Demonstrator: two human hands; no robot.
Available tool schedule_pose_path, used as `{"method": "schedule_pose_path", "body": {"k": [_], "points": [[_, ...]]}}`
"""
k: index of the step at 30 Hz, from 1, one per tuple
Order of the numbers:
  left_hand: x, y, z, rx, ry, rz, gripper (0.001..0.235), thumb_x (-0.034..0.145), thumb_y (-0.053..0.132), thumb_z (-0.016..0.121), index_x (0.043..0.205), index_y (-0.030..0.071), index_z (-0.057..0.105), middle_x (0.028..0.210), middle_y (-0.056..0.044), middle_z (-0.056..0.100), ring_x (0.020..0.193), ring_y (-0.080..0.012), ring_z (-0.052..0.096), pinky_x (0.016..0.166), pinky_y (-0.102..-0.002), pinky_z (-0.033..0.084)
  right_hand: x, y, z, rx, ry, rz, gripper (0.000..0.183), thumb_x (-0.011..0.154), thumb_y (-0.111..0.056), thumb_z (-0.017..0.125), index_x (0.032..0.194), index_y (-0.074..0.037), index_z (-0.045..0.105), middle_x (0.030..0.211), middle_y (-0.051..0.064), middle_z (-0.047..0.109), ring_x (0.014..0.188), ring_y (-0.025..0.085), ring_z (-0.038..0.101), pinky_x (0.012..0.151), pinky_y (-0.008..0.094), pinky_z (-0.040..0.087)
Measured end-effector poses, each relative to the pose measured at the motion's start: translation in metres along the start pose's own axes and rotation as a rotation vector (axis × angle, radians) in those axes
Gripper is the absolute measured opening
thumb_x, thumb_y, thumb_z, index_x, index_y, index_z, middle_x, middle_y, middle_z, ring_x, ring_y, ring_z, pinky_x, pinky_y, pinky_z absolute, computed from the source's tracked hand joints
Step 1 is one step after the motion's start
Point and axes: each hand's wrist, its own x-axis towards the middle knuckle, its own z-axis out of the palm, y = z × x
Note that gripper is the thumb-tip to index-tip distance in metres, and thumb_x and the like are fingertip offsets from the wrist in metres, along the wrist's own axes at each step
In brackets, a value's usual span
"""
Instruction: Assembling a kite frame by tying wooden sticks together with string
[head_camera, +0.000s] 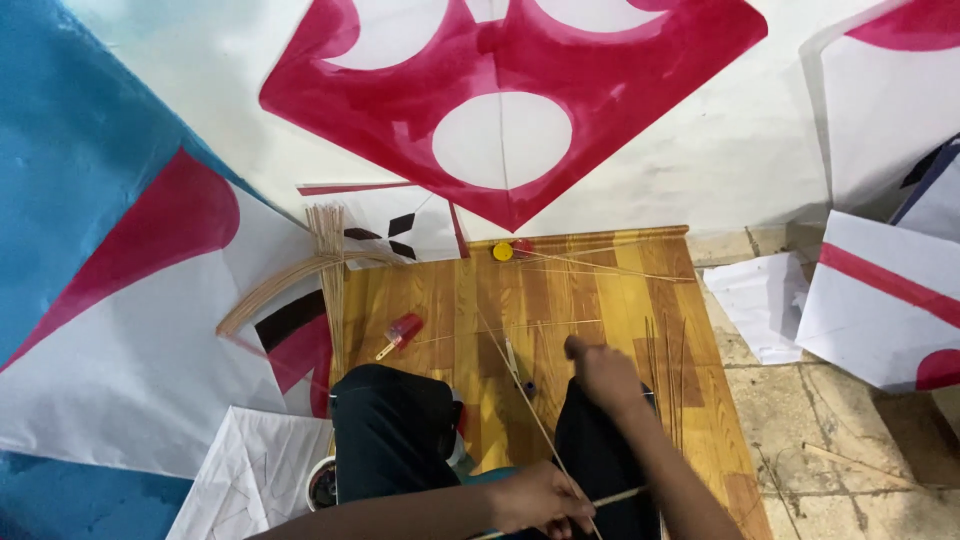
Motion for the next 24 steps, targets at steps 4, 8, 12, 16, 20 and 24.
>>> {"method": "schedule_pose_path", "body": {"k": [4, 8, 12, 16, 20, 24], "points": [[-0.069, 0.058, -0.001, 0.111, 0.132, 0.126, 0.019, 0.106, 0.014, 0.060, 0.117, 0.001, 0.070, 0.101, -0.006, 0.074, 0.064, -0.0054, 0.059, 0.058, -0.017, 0.052, 0.022, 0.012, -0.090, 0.113, -0.029, -0.072, 0.015, 0.092, -0.020, 0.055, 0.102, -0.024, 0.066, 0.054, 0.003, 0.056, 0.047, 0.020, 0.055, 0.049, 0.040, 0.042], [-0.133, 0.098, -0.015, 0.200, 0.339, 0.353, 0.021, 0.100, 0.018, 0.066, 0.112, 0.001, 0.072, 0.093, -0.005, 0.076, 0.063, -0.0064, 0.061, 0.056, -0.019, 0.051, 0.036, 0.010, -0.151, 0.676, 0.067, -0.098, 0.025, 0.100, -0.005, 0.050, 0.113, -0.011, 0.070, 0.073, 0.003, 0.058, 0.055, 0.013, 0.045, 0.055, 0.030, 0.039], [-0.185, 0.127, -0.024, 0.110, 0.615, 0.690, 0.023, 0.098, 0.009, 0.063, 0.113, -0.002, 0.075, 0.096, -0.011, 0.079, 0.067, -0.0113, 0.066, 0.061, -0.024, 0.057, 0.036, -0.010, -0.155, 0.798, 0.054, -0.007, 0.041, 0.103, -0.021, 0.043, 0.142, -0.009, 0.052, 0.070, 0.004, 0.049, 0.061, 0.017, 0.048, 0.056, 0.034, 0.042], [-0.206, 0.153, -0.030, -0.072, 0.776, 1.047, 0.029, 0.095, 0.014, 0.072, 0.109, -0.012, 0.074, 0.086, -0.019, 0.077, 0.061, -0.0153, 0.067, 0.056, -0.029, 0.060, 0.014, -0.051, -0.160, 0.846, -0.010, -0.114, 0.032, 0.109, -0.023, 0.040, 0.116, 0.001, 0.060, 0.068, 0.005, 0.047, 0.062, 0.021, 0.048, 0.065, 0.038, 0.044], [-0.210, 0.178, -0.029, -0.077, 0.793, 1.230, 0.020, 0.096, 0.010, 0.071, 0.104, -0.008, 0.074, 0.086, -0.017, 0.075, 0.062, -0.0144, 0.067, 0.058, -0.028, 0.061, 0.016, -0.047, -0.158, 1.047, -0.214, -0.298, 0.052, 0.109, -0.027, 0.032, 0.127, 0.011, 0.061, 0.075, 0.002, 0.038, 0.065, 0.014, 0.039, 0.063, 0.029, 0.039], [-0.217, 0.193, -0.031, -0.129, 0.796, 1.304, 0.022, 0.096, 0.014, 0.071, 0.103, -0.006, 0.074, 0.086, -0.017, 0.075, 0.063, -0.0143, 0.068, 0.059, -0.027, 0.062, 0.008, -0.044, -0.208, 1.067, -0.242, -0.420, 0.047, 0.100, -0.032, 0.053, 0.113, 0.010, 0.071, 0.067, 0.003, 0.044, 0.061, 0.016, 0.045, 0.060, 0.032, 0.038]]}}
